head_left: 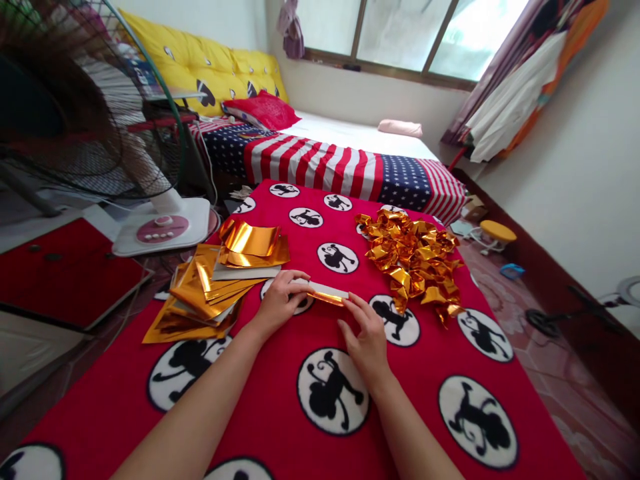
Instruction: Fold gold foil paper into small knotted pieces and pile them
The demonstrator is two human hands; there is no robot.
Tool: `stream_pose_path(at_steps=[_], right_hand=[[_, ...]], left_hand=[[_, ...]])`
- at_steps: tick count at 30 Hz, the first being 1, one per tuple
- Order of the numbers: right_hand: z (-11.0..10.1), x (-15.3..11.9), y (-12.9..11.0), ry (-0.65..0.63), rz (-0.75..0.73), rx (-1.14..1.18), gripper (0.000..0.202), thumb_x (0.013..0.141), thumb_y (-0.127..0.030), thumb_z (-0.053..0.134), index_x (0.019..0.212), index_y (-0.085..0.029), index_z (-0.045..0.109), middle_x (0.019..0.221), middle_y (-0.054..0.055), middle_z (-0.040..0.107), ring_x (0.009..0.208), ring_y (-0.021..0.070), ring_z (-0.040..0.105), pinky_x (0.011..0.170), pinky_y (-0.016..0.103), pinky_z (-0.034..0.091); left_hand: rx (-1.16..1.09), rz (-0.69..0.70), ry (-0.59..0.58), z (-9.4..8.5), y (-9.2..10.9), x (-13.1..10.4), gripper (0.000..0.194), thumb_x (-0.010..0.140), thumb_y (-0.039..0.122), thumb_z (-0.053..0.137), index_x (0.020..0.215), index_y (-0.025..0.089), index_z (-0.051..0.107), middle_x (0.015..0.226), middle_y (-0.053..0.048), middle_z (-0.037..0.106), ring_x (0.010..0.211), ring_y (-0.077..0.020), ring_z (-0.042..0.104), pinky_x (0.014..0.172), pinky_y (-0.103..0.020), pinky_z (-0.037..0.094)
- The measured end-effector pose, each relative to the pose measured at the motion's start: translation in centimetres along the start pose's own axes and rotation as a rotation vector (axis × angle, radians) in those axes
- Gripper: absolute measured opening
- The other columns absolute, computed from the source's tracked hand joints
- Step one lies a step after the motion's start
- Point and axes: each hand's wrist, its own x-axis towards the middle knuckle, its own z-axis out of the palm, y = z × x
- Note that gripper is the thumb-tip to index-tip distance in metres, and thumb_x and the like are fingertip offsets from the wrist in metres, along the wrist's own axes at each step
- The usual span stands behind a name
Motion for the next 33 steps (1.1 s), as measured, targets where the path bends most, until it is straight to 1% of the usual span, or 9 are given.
stream_pose_path(at_steps=[2, 5, 9, 11, 13, 18, 23, 30, 33], right_hand=[[-0.1, 0.7, -0.2, 0.084, 0.024, 0.141, 0.024, 0.086, -0.022, 0.060, 0.108, -0.023, 0.068, 0.117, 0.008, 0.066, 0.109, 0.0234, 0.060, 0.097, 0.041, 0.045], [-0.6, 1.7, -1.1, 0.174, 0.140, 0.338, 0.011, 0.086, -0.028, 0.063, 0.091, -0.022, 0.071, 0.094, 0.005, 0.070, 0.091, 0.0205, 0.064, 0.087, 0.036, 0.049], [-1.2, 2.4, -2.1, 0.164, 0.410, 0.654, 0.019, 0.081, -0.034, 0.068, 0.092, -0.019, 0.069, 0.082, 0.004, 0.069, 0.076, 0.0174, 0.064, 0.072, 0.030, 0.051], [-1.3, 2.5, -2.3, 0.167, 0.478, 0.764, 0.025, 0.078, -0.036, 0.072, 0.094, -0.017, 0.067, 0.081, 0.004, 0.068, 0.074, 0.0165, 0.063, 0.069, 0.029, 0.051], [-1.4, 2.5, -2.3, 0.190, 0.500, 0.779, 0.028, 0.076, -0.036, 0.074, 0.096, -0.017, 0.066, 0.081, 0.003, 0.067, 0.074, 0.0160, 0.062, 0.069, 0.029, 0.050], [-1.4, 2.3, -2.4, 0.227, 0.481, 0.690, 0.029, 0.076, -0.036, 0.074, 0.097, -0.018, 0.065, 0.079, 0.003, 0.066, 0.073, 0.0162, 0.062, 0.070, 0.029, 0.050], [-1.4, 2.0, -2.5, 0.215, 0.470, 0.671, 0.029, 0.077, -0.036, 0.072, 0.098, -0.018, 0.065, 0.079, 0.003, 0.066, 0.073, 0.0161, 0.062, 0.070, 0.029, 0.050], [-1.4, 1.6, -3.0, 0.159, 0.469, 0.702, 0.028, 0.077, -0.035, 0.072, 0.099, -0.019, 0.065, 0.079, 0.001, 0.065, 0.072, 0.0152, 0.061, 0.068, 0.027, 0.050], [-1.9, 1.9, -3.3, 0.081, 0.457, 0.692, 0.025, 0.077, -0.036, 0.071, 0.095, -0.019, 0.066, 0.079, 0.002, 0.068, 0.072, 0.0163, 0.063, 0.068, 0.028, 0.051]], left_hand=[[-0.111, -0.064, 0.000, -0.1, 0.6, 0.3, 0.017, 0.085, 0.019, 0.060, 0.088, 0.022, 0.076, 0.097, -0.006, 0.070, 0.096, -0.0202, 0.060, 0.091, -0.036, 0.045], [-0.328, -0.251, -0.032, -0.4, 1.7, 0.5, 0.017, 0.084, 0.026, 0.061, 0.084, 0.017, 0.075, 0.084, -0.007, 0.071, 0.081, -0.0186, 0.063, 0.079, -0.031, 0.049], [-0.592, -0.467, -0.025, -0.4, 3.3, 0.4, 0.023, 0.077, 0.035, 0.068, 0.085, 0.015, 0.076, 0.079, -0.005, 0.072, 0.077, -0.0182, 0.065, 0.073, -0.027, 0.050], [-0.706, -0.536, 0.004, -0.3, 4.0, 0.3, 0.028, 0.073, 0.038, 0.072, 0.088, 0.015, 0.076, 0.080, -0.006, 0.073, 0.077, -0.0179, 0.065, 0.074, -0.027, 0.050], [-0.776, -0.578, 0.021, -0.2, 4.5, 0.2, 0.034, 0.070, 0.040, 0.074, 0.092, 0.014, 0.075, 0.082, -0.006, 0.073, 0.077, -0.0175, 0.065, 0.072, -0.026, 0.050], [-0.766, -0.613, 0.048, 0.0, 5.1, -0.1, 0.039, 0.071, 0.044, 0.074, 0.095, 0.012, 0.074, 0.083, -0.006, 0.073, 0.072, -0.0150, 0.063, 0.062, -0.021, 0.046], [-0.830, -0.620, 0.047, 0.5, 5.0, -0.4, 0.038, 0.067, 0.040, 0.079, 0.094, 0.014, 0.072, 0.087, -0.007, 0.074, 0.078, -0.0171, 0.066, 0.070, -0.024, 0.051], [-0.723, -0.571, 0.094, 1.1, 4.6, -0.6, 0.027, 0.070, 0.037, 0.077, 0.081, 0.013, 0.074, 0.077, -0.006, 0.072, 0.072, -0.0169, 0.066, 0.067, -0.024, 0.051], [-0.704, -0.560, 0.100, 1.1, 4.4, -0.7, 0.024, 0.070, 0.036, 0.076, 0.079, 0.014, 0.074, 0.075, -0.006, 0.072, 0.069, -0.0168, 0.066, 0.066, -0.024, 0.052]])
